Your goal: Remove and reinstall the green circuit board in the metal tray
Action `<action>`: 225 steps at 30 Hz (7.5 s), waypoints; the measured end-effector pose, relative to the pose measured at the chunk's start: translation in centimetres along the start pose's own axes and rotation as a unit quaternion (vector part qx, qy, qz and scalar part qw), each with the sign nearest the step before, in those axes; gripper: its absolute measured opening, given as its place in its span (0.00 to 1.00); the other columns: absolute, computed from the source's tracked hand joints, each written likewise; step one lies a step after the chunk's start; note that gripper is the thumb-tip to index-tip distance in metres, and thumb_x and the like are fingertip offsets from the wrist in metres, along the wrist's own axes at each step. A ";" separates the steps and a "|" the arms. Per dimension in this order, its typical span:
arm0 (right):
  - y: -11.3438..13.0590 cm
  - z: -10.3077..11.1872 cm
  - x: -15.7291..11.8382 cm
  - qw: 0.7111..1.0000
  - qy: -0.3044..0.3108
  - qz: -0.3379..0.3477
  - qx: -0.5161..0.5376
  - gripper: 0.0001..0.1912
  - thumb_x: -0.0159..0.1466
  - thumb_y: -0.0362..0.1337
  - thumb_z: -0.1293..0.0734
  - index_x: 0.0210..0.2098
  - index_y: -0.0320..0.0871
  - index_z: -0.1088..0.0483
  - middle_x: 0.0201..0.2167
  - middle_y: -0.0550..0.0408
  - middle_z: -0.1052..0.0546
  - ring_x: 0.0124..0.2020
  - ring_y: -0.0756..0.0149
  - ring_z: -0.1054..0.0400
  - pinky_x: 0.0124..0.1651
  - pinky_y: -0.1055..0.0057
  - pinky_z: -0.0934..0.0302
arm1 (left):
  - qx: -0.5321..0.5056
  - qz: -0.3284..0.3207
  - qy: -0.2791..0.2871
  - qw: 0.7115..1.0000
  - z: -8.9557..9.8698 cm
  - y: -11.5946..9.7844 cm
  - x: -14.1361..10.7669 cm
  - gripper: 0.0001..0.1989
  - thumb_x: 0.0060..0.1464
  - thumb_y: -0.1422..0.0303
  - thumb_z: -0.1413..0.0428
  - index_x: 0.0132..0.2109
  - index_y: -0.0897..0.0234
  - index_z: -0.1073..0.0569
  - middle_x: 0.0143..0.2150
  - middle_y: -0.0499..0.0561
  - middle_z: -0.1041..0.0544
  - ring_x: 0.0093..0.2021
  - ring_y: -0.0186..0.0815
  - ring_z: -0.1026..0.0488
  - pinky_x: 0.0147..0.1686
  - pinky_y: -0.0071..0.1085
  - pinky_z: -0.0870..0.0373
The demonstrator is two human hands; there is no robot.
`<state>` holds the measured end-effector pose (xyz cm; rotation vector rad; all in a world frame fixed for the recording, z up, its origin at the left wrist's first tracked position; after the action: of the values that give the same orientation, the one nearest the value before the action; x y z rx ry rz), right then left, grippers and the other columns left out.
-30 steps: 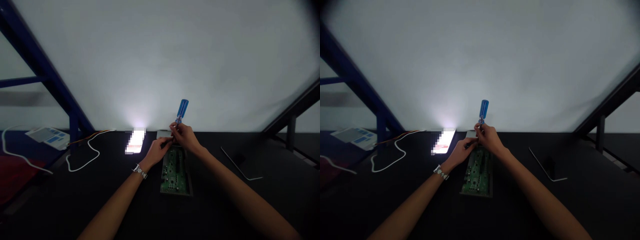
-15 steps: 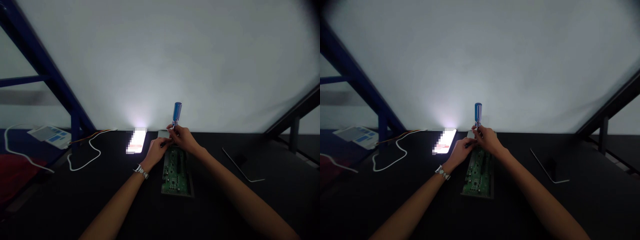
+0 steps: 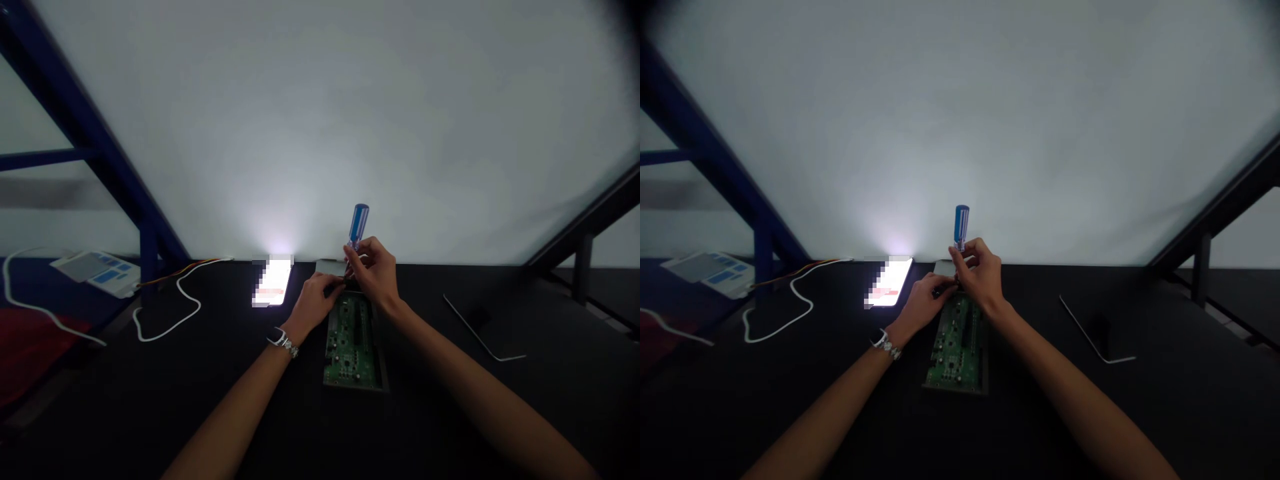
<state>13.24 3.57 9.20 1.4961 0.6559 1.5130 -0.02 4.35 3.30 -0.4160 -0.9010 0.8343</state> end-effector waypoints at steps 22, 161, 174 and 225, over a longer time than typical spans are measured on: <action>-0.2 -1.4 0.8 0.973 0.208 -0.027 0.101 0.17 0.63 0.53 0.36 0.35 0.46 0.37 0.32 0.54 0.26 0.25 0.70 0.33 0.23 0.71 0.32 | 0.048 -0.110 0.159 0.980 -1.5 0.1 0.4 0.15 0.60 0.77 0.52 0.46 0.59 0.24 0.43 0.52 0.23 0.46 0.40 0.32 0.51 0.40 0.33; -1.8 -1.6 0.0 0.983 0.176 -0.019 -0.045 0.17 0.64 0.46 0.35 0.47 0.44 0.27 0.38 0.50 0.21 0.31 0.66 0.27 0.31 0.68 0.32 | -0.056 0.035 0.021 0.998 0.2 1.0 0.3 0.09 0.60 0.65 0.44 0.44 0.58 0.20 0.37 0.50 0.21 0.39 0.38 0.26 0.42 0.35 0.31; -1.1 -1.7 -0.1 0.978 0.188 0.030 -0.087 0.11 0.66 0.39 0.38 0.45 0.43 0.28 0.35 0.51 0.20 0.30 0.67 0.27 0.33 0.69 0.32 | -0.057 0.032 0.027 0.997 0.0 1.3 0.2 0.10 0.60 0.67 0.44 0.46 0.59 0.21 0.40 0.51 0.22 0.42 0.38 0.26 0.44 0.34 0.30; -4.8 3.1 -3.7 0.982 0.068 -0.131 0.115 0.17 0.61 0.51 0.32 0.40 0.44 0.34 0.38 0.48 0.21 0.33 0.60 0.24 0.27 0.67 0.28 | -0.030 0.005 0.005 1.000 0.8 0.4 -0.2 0.10 0.60 0.71 0.47 0.44 0.62 0.22 0.42 0.54 0.23 0.40 0.36 0.25 0.42 0.35 0.28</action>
<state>16.86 2.05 3.65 1.4160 1.0964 1.3791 -0.95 4.43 3.40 -0.4769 -0.9179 0.8145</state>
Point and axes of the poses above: each hand's wrist, its own x-axis towards the middle knuckle, its own z-axis out of the back of the hand, y = z × x, the point moved 8 cm from there along x, towards the middle knuckle
